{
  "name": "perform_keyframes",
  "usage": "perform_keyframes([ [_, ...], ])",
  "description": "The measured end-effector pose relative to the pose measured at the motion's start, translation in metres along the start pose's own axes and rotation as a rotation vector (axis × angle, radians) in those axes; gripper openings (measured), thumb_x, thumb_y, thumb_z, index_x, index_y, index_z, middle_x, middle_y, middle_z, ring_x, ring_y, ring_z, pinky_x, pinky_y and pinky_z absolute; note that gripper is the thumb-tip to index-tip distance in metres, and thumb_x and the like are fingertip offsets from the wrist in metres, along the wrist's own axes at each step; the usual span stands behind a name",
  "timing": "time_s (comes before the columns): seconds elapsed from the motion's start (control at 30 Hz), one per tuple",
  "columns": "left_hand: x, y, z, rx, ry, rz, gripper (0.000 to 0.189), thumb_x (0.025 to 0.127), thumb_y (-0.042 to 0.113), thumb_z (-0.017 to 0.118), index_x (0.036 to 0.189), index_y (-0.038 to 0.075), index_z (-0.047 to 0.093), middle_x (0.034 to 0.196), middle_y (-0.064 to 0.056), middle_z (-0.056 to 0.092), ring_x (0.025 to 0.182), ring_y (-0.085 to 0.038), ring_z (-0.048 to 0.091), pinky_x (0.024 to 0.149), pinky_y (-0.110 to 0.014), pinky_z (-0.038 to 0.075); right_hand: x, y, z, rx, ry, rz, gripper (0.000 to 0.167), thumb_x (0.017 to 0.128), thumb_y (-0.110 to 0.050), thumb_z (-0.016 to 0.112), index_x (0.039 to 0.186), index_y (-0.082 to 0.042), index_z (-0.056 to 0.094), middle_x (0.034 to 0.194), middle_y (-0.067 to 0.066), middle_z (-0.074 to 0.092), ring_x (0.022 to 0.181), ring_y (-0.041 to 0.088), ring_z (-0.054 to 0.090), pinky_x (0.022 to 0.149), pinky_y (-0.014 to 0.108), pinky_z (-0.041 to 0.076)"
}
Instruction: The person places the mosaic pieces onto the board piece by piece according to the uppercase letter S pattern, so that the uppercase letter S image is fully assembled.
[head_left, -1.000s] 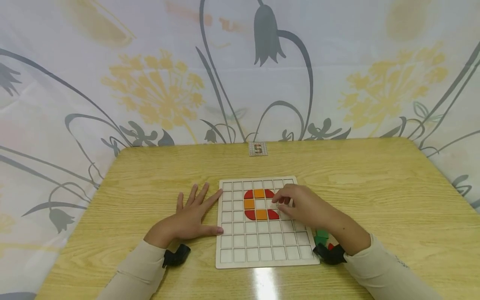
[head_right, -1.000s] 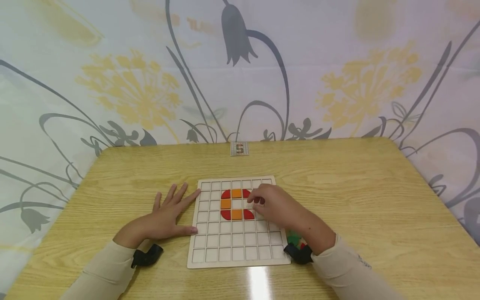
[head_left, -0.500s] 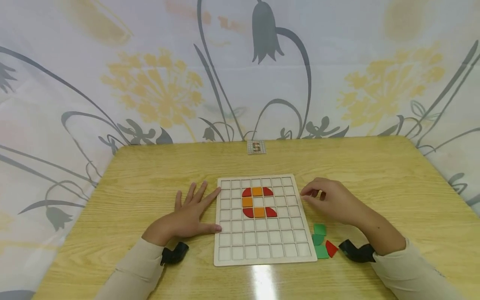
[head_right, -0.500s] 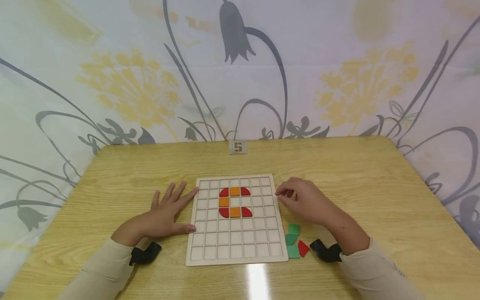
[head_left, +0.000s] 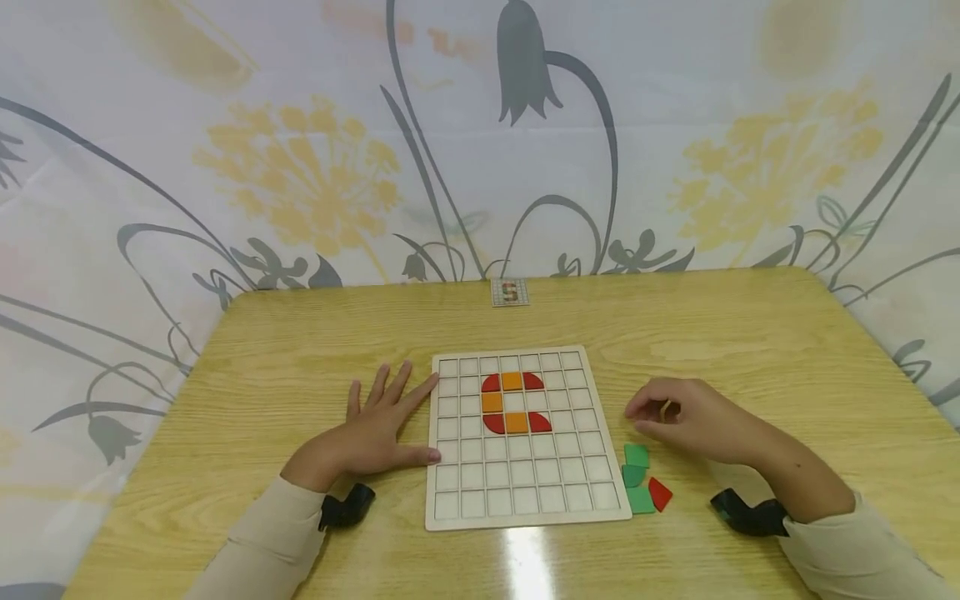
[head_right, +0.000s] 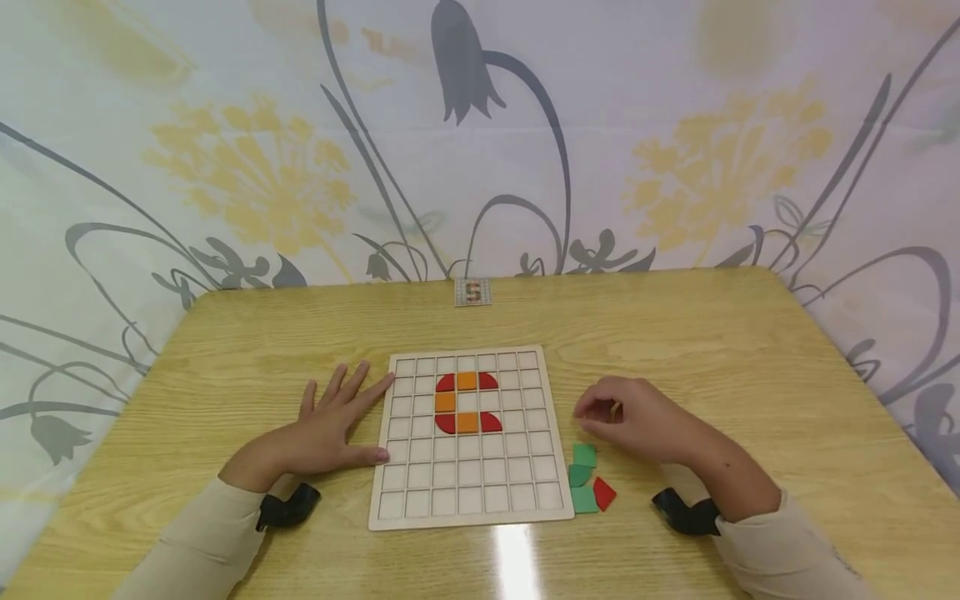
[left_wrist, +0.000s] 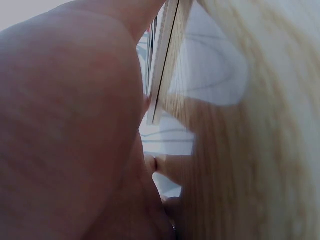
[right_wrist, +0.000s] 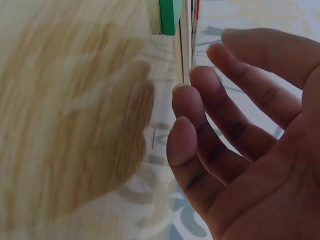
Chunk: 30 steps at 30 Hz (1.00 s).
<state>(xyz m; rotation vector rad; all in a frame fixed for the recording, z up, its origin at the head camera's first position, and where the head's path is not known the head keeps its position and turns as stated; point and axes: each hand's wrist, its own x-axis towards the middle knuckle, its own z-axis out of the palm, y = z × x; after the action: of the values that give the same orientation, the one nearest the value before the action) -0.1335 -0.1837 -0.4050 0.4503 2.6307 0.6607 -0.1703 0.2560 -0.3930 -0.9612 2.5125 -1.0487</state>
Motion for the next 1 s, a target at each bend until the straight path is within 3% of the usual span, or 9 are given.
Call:
perform_keyframes([
  [0.3, -0.0013, 0.0008, -0.0012, -0.011, -0.006, -0.001, 0.1, 0.086, 0.062, 0.068, 0.163, 0.029, 0.012, 0.169, -0.014, -0.011, 0.152, -0.042, -0.023, 0.111, -0.069, -0.021, -0.0031, 0.0051, -0.0012, 0.182, -0.16, -0.04, 0.014, 0.096, -0.013, 0.068, 0.109, -0.013, 0.071, 0.097, -0.001, 0.067, 0.08, 0.008, 0.057, 0.068, 0.023, 0.052],
  [0.6, 0.0, 0.0018, -0.0016, -0.001, -0.008, 0.002, 0.101, 0.086, 0.063, 0.068, 0.163, 0.03, 0.011, 0.169, -0.014, -0.01, 0.152, -0.041, -0.022, 0.112, -0.069, -0.02, -0.0072, 0.0085, -0.0026, 0.187, -0.252, -0.054, 0.021, 0.096, -0.011, 0.067, 0.115, -0.018, 0.072, 0.095, 0.0, 0.062, 0.078, 0.012, 0.053, 0.064, 0.023, 0.049],
  [0.73, 0.0007, 0.0019, -0.0021, 0.006, 0.001, 0.005, 0.101, 0.086, 0.063, 0.068, 0.163, 0.03, 0.012, 0.169, -0.014, -0.01, 0.152, -0.042, -0.022, 0.112, -0.069, -0.02, -0.0075, 0.0077, -0.0037, 0.2, -0.27, -0.051, 0.025, 0.095, -0.008, 0.068, 0.117, -0.018, 0.072, 0.095, 0.005, 0.061, 0.078, 0.014, 0.051, 0.062, 0.024, 0.047],
  [1.0, 0.0007, 0.0006, -0.0011, 0.002, 0.0, 0.001, 0.101, 0.085, 0.064, 0.068, 0.162, 0.03, 0.012, 0.169, -0.013, -0.01, 0.152, -0.041, -0.022, 0.112, -0.069, -0.02, -0.0068, 0.0052, -0.0039, 0.193, -0.283, -0.094, 0.027, 0.093, -0.006, 0.068, 0.118, -0.016, 0.073, 0.1, 0.002, 0.062, 0.082, 0.015, 0.05, 0.066, 0.024, 0.046],
])
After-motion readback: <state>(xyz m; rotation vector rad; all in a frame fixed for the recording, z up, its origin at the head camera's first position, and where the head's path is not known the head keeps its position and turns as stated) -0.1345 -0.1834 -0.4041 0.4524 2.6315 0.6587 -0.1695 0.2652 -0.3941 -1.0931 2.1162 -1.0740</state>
